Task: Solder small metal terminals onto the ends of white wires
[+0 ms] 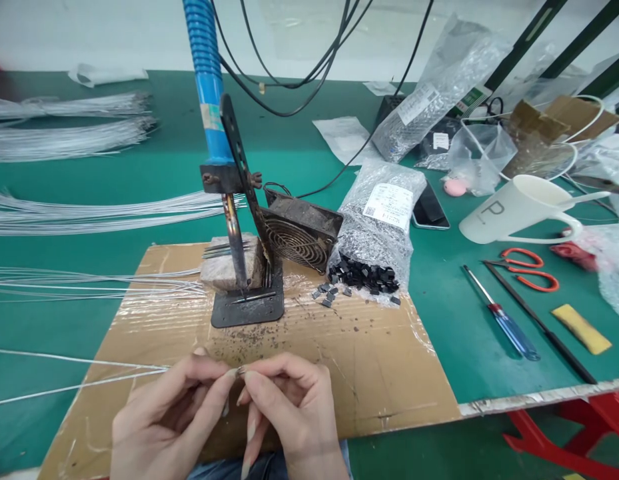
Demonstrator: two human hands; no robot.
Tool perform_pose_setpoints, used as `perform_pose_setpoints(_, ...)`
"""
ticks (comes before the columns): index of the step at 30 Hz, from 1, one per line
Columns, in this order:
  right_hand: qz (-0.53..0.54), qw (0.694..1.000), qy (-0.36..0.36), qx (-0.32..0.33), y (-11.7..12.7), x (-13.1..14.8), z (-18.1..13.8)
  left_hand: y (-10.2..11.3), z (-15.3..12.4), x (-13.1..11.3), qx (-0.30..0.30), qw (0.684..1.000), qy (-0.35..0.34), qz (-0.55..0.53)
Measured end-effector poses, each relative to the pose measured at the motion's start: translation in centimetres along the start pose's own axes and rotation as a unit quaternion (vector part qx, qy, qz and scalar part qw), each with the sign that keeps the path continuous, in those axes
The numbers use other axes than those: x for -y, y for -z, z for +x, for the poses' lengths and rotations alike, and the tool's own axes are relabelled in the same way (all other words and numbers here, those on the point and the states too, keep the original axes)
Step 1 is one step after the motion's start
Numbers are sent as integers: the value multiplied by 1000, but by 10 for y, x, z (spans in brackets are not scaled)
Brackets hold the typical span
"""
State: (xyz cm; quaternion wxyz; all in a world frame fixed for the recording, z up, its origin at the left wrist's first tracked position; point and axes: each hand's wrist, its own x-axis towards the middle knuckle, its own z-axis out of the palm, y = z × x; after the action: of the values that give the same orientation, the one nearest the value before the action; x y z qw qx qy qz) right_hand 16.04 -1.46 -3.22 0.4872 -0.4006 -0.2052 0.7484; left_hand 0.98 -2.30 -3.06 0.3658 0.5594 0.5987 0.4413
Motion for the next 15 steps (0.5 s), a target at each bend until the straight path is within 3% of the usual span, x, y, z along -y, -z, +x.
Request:
perform_pose_setpoints(8,22,1000,8,-6,-4,-2,0,1,0,5,4,1000,-24,15)
perform_pose_setpoints(15,61,998,8,-26,-13,-11,-1,-4,-5,6,-27,1000,1,-13)
